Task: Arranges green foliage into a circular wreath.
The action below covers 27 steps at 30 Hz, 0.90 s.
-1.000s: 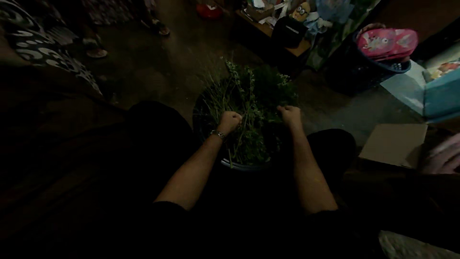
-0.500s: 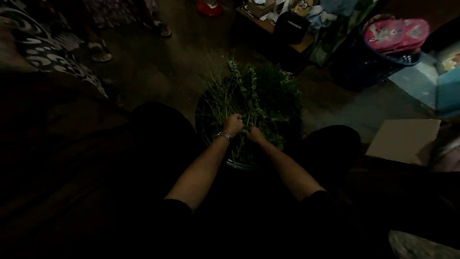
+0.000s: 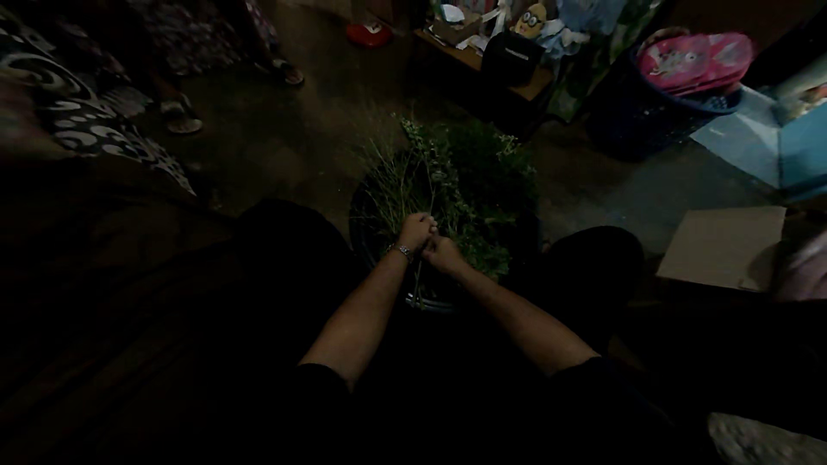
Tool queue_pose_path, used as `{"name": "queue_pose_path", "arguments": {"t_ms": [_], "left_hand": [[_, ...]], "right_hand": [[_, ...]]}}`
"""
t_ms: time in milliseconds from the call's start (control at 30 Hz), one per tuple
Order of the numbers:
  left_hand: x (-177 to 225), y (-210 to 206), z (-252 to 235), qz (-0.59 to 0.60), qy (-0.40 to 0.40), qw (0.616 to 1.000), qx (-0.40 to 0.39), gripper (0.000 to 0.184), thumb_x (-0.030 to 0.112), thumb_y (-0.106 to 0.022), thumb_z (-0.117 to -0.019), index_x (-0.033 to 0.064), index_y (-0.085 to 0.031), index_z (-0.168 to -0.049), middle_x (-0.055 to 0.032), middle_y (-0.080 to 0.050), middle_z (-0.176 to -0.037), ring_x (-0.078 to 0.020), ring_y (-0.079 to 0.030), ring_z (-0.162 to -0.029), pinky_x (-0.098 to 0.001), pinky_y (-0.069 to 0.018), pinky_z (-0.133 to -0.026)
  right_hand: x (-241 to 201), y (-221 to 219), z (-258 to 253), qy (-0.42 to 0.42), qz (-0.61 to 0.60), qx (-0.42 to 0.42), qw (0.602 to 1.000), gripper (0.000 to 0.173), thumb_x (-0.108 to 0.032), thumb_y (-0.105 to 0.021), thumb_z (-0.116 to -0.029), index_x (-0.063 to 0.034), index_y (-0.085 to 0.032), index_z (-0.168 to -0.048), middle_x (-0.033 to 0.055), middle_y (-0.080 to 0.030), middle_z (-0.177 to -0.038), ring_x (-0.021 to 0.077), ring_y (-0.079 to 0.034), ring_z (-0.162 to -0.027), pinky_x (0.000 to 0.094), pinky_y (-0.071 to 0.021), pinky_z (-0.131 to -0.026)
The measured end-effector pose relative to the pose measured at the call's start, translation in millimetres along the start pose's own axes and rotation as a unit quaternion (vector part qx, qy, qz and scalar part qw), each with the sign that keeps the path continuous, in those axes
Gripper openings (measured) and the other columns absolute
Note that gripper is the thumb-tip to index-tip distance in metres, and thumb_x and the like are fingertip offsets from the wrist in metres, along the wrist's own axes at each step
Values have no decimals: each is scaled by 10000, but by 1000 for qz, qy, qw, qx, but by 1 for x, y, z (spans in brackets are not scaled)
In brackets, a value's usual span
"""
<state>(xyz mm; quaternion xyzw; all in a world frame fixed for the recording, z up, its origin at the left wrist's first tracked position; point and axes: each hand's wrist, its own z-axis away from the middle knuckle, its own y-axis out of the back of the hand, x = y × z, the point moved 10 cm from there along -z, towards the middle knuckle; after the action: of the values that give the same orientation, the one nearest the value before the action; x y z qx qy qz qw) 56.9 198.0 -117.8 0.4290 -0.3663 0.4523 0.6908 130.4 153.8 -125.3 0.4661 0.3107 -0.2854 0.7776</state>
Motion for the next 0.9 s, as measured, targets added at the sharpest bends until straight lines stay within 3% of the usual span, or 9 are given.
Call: {"name": "queue_pose_path", "arguments": {"t_ms": [100, 167, 267, 333, 400, 500, 700, 833, 900], "left_hand": [[-1, 6, -5, 65, -2, 997, 29, 331, 152, -438, -1110, -19, -549, -1370, -139, -641, -1099, -125, -611, -841, -286, -529, -791], [2, 9, -7, 71, -14, 997, 35, 325, 136, -458, -1098, -23, -560, -1363, -133, -655, -1087, -114, -624, -839, -276, -536, -789], [18, 9, 7, 52, -20, 998, 29, 323, 139, -481, -1094, -14, -566, -1366, -138, -665, -1111, -127, -635, -875, -290, -535, -818], [27, 6, 16, 33, -41, 998, 21, 316, 131, -490, -1090, -18, -570, -1356, -132, -668, -1082, -125, -639, -866, -286, -538, -813], [34, 1, 22, 1, -69, 998, 0, 329, 143, -482, -1094, -19, -566, -1368, -141, -679, -1096, -140, -655, -887, -302, -547, -835], [43, -10, 32, -12, -89, 996, -28, 327, 123, -463, -1095, -39, -563, -1361, -159, -666, -1113, -140, -663, -895, -287, -557, -832], [51, -16, 45, -6, -100, 993, -54, 336, 122, -446, -1097, -35, -551, -1375, -132, -660, -1107, -124, -658, -877, -275, -558, -817], [58, -15, 48, 16, -118, 992, -42, 321, 111, -447, -1096, -47, -559, -1353, -131, -657, -1091, -125, -658, -864, -282, -564, -805], [60, -14, 50, 20, -118, 992, -37, 320, 107, -447, -1095, -53, -559, -1348, -133, -654, -1081, -125, -649, -847, -281, -557, -790]], "right_hand": [[-7, 1, 2, 28, 32, -65, 997, 345, -302, -661, -1004, 22, -697, -1116, 192, -689, -1095, 283, -656, -1017, 495, -509, -942], [-2, 17, 0, 3, 50, -59, 997, 355, -337, -637, -1018, -24, -712, -1166, 185, -698, -1150, 306, -660, -1081, 530, -502, -975], [4, 68, 3, -34, 60, 85, 994, 357, -224, -561, -1037, -73, -609, -1358, 218, -655, -1288, 399, -645, -1173, 617, -498, -988], [-2, 101, 9, 3, 40, 214, 976, 426, -204, -516, -1070, -106, -489, -1484, 229, -588, -1386, 419, -643, -1172, 612, -519, -966], [-10, 121, 12, 54, 43, 284, 956, 453, -186, -492, -1088, -133, -446, -1535, 237, -555, -1412, 435, -638, -1163, 599, -534, -944], [-17, 131, 12, 97, 113, 315, 937, 419, -194, -515, -1081, -103, -525, -1490, 252, -579, -1336, 435, -659, -1084, 577, -561, -890], [-28, 137, 21, 96, 189, 300, 930, 339, -193, -479, -1076, 2, -667, -1280, 236, -633, -1306, 387, -645, -1180, 509, -513, -1021], [-34, 138, 32, 96, 167, 347, 918, 345, -201, -465, -1074, 30, -688, -1199, 219, -686, -1194, 364, -703, -1058, 497, -568, -894], [-34, 139, 36, 81, 146, 356, 919, 352, -200, -458, -1074, 48, -686, -1177, 224, -688, -1176, 364, -706, -1042, 498, -568, -882]]}}
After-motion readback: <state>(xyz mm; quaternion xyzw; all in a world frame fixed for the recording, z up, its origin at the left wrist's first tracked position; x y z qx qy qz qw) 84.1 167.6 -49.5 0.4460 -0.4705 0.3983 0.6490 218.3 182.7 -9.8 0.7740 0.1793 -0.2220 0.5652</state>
